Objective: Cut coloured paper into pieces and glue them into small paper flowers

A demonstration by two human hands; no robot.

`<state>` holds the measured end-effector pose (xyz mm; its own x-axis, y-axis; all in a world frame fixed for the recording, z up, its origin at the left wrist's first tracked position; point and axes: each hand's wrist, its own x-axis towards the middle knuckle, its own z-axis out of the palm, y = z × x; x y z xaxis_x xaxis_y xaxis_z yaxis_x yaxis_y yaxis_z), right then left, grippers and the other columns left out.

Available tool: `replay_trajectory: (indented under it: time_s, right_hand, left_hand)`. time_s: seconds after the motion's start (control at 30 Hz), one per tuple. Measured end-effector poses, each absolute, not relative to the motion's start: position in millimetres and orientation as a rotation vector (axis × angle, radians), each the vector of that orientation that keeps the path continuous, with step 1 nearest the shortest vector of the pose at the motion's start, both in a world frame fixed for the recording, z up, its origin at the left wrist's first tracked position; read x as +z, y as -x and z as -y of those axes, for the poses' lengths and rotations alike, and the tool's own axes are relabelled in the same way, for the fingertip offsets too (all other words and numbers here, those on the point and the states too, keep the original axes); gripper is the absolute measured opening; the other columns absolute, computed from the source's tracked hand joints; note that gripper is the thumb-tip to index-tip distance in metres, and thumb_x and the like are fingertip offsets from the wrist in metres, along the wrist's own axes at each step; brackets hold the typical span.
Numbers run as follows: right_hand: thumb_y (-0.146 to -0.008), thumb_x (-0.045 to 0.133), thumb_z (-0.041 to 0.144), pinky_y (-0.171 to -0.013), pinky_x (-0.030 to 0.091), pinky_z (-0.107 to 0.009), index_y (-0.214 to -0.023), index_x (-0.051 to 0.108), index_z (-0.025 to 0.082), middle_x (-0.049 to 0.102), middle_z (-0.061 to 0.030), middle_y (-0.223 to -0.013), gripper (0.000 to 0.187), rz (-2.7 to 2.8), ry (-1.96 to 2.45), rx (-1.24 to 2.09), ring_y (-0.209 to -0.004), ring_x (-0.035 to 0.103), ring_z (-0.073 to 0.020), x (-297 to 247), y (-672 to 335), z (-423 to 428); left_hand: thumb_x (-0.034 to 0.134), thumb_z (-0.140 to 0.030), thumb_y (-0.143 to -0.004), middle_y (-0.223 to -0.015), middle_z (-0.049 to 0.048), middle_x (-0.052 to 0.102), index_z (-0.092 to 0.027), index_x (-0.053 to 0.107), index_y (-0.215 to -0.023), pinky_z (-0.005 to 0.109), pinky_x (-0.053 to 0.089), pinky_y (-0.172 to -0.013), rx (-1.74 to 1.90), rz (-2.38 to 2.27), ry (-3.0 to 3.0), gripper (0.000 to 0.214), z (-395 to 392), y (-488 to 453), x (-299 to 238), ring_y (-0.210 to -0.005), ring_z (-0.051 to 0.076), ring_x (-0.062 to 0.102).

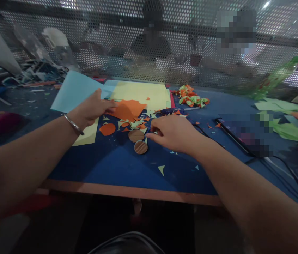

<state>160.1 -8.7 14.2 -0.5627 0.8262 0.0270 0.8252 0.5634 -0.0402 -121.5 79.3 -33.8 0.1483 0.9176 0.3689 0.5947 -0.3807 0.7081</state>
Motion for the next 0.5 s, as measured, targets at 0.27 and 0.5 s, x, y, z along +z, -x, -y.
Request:
replay_trajectory:
  time_s: [0.27, 0.5]
  right_hand:
    - [-0.087, 0.066, 0.054, -0.062, 0.033, -0.029, -0.092, 0.065, 0.019, 0.069, -0.0052, -0.090, 0.035, 2.840, 1.283, 0.181, -0.075, 0.060, -0.0197, 6.8, -147.1, 22.5]
    - [-0.085, 0.070, 0.044, -0.064, 0.035, -0.028, -0.091, 0.064, 0.018, 0.069, -0.0054, -0.089, 0.027, 2.811, 1.287, 0.214, -0.077, 0.060, -0.0201, 6.2, -143.5, 24.5]
  left_hand:
    - [0.067, -0.026, -0.079, -0.095, 0.0088, 0.075, -0.014, 0.070, -0.107, 0.030, 0.051, -0.073, 1.024, -1.355, -2.191, 0.030, -50.5, 94.8, -17.6, -0.077, 0.016, 0.065]
    - [0.063, -0.023, -0.082, -0.094, 0.0065, 0.076, -0.016, 0.073, -0.094, 0.028, 0.048, -0.069, 0.780, -1.174, -2.394, 0.017, -23.9, 79.7, -9.0, -0.077, 0.015, 0.065]
